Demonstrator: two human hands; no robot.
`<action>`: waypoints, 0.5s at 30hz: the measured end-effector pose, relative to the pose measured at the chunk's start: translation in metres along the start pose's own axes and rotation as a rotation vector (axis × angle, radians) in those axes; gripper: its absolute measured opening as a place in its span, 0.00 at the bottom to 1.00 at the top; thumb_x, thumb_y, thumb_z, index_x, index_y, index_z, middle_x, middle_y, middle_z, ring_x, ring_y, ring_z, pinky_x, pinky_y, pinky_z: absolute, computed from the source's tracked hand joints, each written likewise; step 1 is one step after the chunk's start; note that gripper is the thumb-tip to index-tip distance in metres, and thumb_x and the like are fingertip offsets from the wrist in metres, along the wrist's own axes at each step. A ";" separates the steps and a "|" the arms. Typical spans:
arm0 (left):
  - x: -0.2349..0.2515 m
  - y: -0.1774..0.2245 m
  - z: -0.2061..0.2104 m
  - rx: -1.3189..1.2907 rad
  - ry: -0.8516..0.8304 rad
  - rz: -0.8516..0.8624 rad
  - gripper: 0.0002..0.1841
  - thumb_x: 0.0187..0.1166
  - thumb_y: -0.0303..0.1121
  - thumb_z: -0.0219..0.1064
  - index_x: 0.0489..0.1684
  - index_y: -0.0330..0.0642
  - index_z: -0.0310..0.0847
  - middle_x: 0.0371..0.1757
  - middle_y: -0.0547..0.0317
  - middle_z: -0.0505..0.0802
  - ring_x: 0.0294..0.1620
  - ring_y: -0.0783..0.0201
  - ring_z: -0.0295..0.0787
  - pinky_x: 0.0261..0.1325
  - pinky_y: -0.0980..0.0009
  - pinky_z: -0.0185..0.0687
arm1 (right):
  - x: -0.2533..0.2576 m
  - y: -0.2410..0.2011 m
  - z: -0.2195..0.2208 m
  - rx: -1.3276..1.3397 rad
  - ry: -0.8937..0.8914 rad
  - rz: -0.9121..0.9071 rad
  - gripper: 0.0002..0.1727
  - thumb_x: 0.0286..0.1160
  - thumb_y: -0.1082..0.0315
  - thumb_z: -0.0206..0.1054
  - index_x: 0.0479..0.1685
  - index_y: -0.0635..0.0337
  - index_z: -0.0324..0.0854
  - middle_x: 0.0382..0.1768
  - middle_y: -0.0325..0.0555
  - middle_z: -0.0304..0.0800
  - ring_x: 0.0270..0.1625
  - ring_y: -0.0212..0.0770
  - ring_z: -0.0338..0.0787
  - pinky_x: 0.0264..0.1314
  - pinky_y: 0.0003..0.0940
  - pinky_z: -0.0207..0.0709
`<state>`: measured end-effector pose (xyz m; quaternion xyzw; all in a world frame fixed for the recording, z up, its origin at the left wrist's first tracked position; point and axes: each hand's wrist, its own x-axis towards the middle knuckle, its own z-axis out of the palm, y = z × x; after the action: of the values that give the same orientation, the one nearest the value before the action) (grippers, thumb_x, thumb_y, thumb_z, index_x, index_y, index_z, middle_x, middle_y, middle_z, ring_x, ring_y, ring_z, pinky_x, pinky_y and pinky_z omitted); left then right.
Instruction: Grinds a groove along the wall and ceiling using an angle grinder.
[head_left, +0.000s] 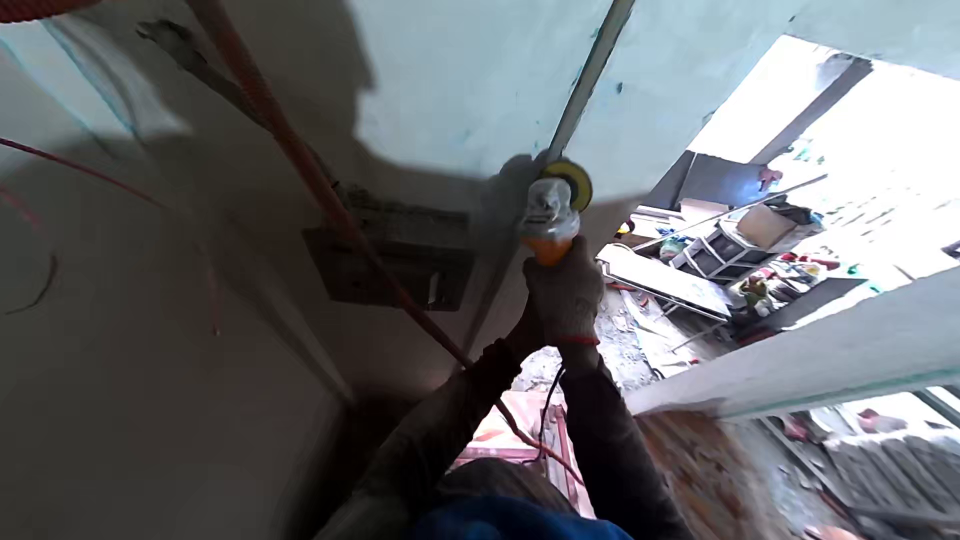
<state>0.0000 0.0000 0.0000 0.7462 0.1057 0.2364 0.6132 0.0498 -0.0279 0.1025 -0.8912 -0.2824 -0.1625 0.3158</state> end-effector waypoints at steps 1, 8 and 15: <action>0.002 0.007 0.000 0.028 0.007 0.043 0.36 0.82 0.26 0.64 0.87 0.20 0.50 0.80 0.31 0.75 0.81 0.59 0.71 0.84 0.72 0.63 | 0.005 -0.005 -0.008 -0.008 0.029 -0.010 0.39 0.52 0.46 0.83 0.63 0.61 0.81 0.42 0.57 0.92 0.45 0.60 0.93 0.47 0.64 0.84; 0.007 -0.005 0.027 -0.177 0.198 0.083 0.34 0.75 0.23 0.68 0.80 0.16 0.57 0.69 0.33 0.82 0.71 0.64 0.79 0.77 0.73 0.73 | 0.010 0.026 0.001 0.158 -0.101 -0.015 0.40 0.46 0.48 0.86 0.64 0.56 0.81 0.44 0.49 0.93 0.48 0.49 0.93 0.52 0.58 0.87; 0.021 -0.044 0.029 -0.090 0.452 0.110 0.25 0.65 0.30 0.76 0.59 0.24 0.80 0.48 0.49 0.94 0.51 0.67 0.91 0.61 0.68 0.87 | 0.006 0.050 0.042 0.425 -0.190 -0.068 0.35 0.43 0.49 0.87 0.56 0.57 0.85 0.43 0.40 0.94 0.47 0.35 0.93 0.54 0.43 0.89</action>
<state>0.0378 -0.0059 -0.0416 0.6510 0.1886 0.4350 0.5928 0.0894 -0.0304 0.0506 -0.8059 -0.3684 -0.0255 0.4627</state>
